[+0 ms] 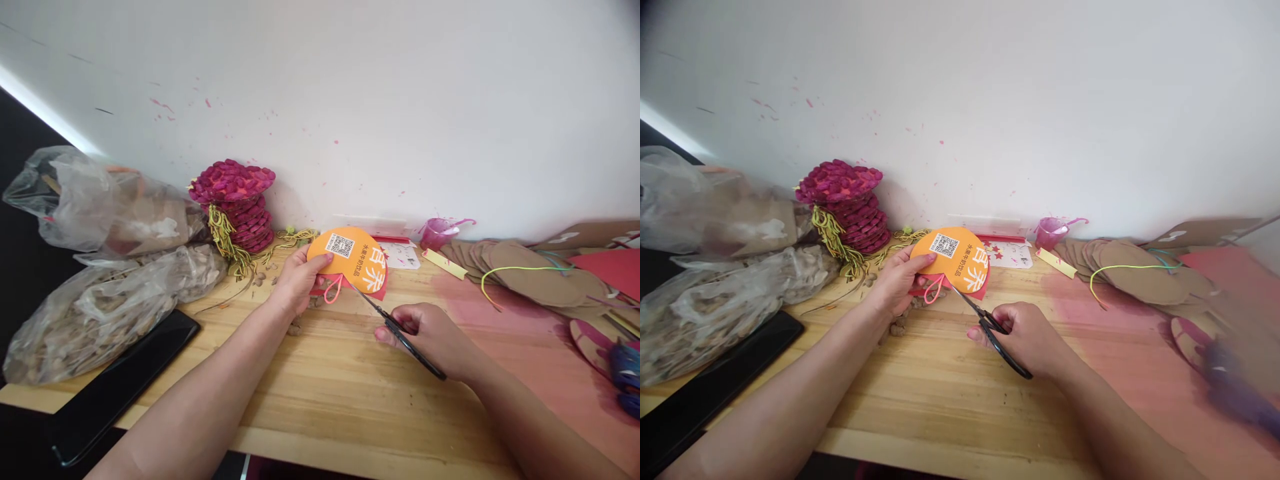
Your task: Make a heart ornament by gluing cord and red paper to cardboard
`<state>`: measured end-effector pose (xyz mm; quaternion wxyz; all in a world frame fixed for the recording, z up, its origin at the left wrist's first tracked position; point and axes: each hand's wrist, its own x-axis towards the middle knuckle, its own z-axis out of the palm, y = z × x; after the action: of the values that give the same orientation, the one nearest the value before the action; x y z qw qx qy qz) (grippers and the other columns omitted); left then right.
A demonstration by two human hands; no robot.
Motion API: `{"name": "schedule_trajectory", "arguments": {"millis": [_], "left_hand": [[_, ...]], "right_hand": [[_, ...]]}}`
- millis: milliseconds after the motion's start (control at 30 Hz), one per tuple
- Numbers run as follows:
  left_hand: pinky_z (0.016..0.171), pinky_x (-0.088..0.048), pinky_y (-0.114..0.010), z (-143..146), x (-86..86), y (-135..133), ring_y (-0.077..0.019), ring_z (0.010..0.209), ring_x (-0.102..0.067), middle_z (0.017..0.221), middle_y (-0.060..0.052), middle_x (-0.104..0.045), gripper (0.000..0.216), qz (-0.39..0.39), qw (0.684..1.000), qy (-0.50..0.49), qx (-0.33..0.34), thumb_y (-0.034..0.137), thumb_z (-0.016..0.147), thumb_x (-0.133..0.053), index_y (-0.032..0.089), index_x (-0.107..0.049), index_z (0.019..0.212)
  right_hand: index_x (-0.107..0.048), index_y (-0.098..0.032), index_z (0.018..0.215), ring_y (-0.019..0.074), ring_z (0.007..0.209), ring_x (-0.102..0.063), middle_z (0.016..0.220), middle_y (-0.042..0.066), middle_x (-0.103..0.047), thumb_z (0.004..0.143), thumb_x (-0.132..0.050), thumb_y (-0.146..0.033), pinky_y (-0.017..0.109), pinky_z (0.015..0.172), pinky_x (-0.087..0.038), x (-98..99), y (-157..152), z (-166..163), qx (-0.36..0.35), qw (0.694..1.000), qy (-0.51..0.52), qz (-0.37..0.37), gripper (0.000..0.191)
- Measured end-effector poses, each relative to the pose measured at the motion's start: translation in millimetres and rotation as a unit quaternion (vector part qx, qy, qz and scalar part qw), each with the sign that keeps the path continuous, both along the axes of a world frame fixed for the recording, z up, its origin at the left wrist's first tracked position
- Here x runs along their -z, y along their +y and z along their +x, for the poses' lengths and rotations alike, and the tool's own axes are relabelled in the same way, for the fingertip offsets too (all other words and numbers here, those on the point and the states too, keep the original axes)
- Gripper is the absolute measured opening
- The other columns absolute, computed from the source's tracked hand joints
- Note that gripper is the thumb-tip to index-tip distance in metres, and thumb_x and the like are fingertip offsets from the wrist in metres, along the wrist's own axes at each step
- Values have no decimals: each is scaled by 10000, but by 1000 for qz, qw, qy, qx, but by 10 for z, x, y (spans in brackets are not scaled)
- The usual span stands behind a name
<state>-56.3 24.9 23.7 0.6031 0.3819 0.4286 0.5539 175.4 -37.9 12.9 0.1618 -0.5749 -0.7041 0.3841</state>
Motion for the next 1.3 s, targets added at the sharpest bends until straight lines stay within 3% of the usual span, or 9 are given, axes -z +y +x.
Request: {"name": "schedule_trajectory", "arguments": {"millis": [1067, 1300], "left_hand": [[362, -256, -154, 20, 24, -2, -18, 393, -364, 633, 22, -620, 357, 10, 1000, -23, -9, 314, 635, -822, 128, -649, 885], [374, -283, -151, 28, 36, -2, -20, 395, -367, 616, 33, -607, 362, 10, 1000, -25, -16, 323, 623, -825, 132, -641, 868]], "right_hand": [[-552, -186, 634, 132, 593, -393, 626, -32, -405, 754, -700, -539, 244, 524, -250, -48, 3, -23, 8, 1000, 4, -26, 401], [-559, -188, 633, 133, 591, -400, 619, -34, -432, 764, -693, -532, 247, 527, -255, 1, 14, -14, 5, 1000, -20, -1, 391]]}}
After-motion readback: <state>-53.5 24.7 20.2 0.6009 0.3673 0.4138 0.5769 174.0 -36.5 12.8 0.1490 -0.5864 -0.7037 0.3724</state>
